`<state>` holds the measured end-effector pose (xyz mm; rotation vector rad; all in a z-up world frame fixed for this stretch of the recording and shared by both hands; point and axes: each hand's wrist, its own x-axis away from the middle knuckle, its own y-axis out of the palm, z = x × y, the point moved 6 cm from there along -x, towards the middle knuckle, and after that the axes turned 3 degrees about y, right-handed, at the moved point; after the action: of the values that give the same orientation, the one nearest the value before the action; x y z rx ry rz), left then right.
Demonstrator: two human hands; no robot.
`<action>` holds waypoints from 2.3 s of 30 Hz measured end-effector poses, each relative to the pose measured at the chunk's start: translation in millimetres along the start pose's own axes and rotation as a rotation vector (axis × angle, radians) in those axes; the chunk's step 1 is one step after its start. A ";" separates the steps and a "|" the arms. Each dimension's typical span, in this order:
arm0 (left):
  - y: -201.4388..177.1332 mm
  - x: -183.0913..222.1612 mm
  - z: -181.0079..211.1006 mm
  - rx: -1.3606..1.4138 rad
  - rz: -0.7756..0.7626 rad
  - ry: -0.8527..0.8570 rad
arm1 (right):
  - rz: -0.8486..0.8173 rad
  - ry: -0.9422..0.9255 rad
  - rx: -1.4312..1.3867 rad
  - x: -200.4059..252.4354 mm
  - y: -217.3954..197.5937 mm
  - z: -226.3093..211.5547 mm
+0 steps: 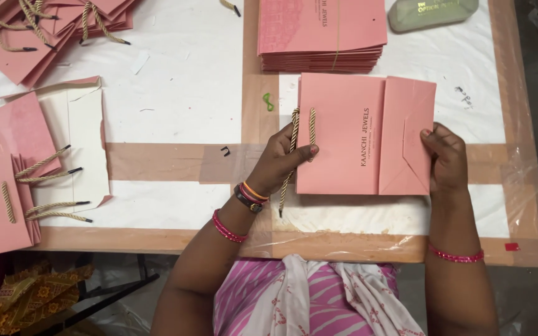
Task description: Attaching rope handles to paper bags and stacking the finished products.
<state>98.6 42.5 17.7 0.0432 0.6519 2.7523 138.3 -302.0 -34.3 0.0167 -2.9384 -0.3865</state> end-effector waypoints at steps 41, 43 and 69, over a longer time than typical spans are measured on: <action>-202.9 -232.1 25.9 -0.775 0.571 0.025 | 0.088 -0.210 0.282 -6.0 25.6 -13.0; -180.9 -220.7 36.1 -0.727 0.600 -0.087 | 0.066 -0.238 0.226 -6.3 29.9 -18.4; -148.8 -285.2 -11.4 -1.198 0.213 0.445 | -0.055 -0.181 -0.166 -16.1 24.9 1.5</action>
<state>412.2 76.4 -46.3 -0.7951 -1.0237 2.8839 154.1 -277.0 -32.2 0.0435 -3.0765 -0.6727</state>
